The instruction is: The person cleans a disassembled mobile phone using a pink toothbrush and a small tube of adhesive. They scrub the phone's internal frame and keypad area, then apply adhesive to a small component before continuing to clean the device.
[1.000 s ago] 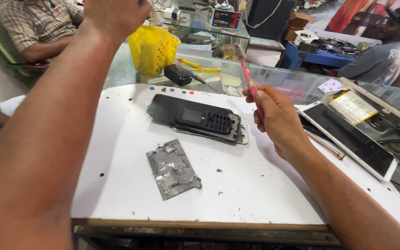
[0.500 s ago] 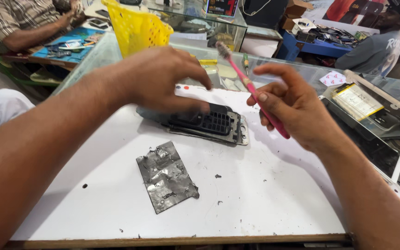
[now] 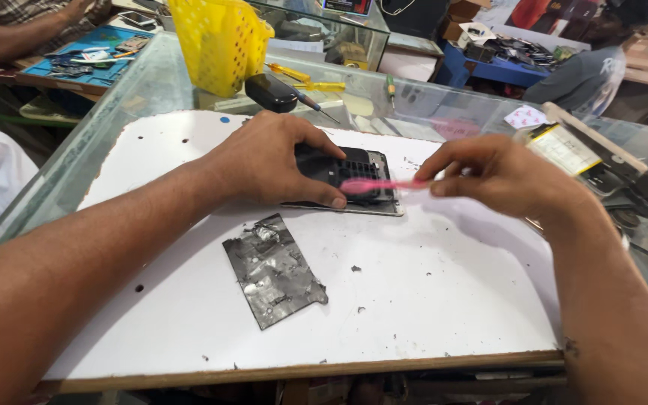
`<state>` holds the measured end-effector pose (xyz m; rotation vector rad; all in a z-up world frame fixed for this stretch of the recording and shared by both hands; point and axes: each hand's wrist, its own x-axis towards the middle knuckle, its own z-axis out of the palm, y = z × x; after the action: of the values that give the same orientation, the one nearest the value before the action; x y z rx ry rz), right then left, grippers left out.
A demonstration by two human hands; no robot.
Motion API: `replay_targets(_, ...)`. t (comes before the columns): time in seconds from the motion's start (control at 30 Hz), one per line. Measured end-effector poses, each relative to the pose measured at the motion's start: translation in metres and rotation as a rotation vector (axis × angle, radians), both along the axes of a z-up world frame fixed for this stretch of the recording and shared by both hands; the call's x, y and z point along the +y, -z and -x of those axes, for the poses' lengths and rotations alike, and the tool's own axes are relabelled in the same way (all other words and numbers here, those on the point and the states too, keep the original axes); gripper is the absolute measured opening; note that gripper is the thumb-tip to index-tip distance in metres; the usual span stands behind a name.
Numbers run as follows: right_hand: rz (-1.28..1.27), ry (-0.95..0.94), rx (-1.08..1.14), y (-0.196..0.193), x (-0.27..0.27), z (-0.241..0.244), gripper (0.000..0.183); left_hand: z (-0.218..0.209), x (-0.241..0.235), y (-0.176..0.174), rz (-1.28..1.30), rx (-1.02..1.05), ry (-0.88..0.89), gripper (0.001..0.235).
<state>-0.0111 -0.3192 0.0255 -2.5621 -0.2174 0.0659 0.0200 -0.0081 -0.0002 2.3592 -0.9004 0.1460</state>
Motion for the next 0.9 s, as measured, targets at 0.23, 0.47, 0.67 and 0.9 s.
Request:
replay_targets(0.23,-0.013,-0.053,-0.058,-0.007,-0.008,-0.002,0.021,0.002,-0.004,-0.004,-0.012,-0.353,0.108,0.067)
replay_targets(0.47,-0.049,-0.080,-0.081,0.010,-0.024,-0.013,0.020,0.002,0.000,0.009,-0.017,-0.305,0.067,0.064)
replay_targets(0.67,-0.020,-0.105,-0.127,0.005,-0.002,-0.003,0.020,0.006,0.004,0.013,-0.027,-0.385,0.040,0.065)
replay_targets(0.9,0.014,0.003,-0.131,-0.006,0.012,0.010,0.020,0.003,0.007,0.016,-0.014,-0.483,0.055,0.068)
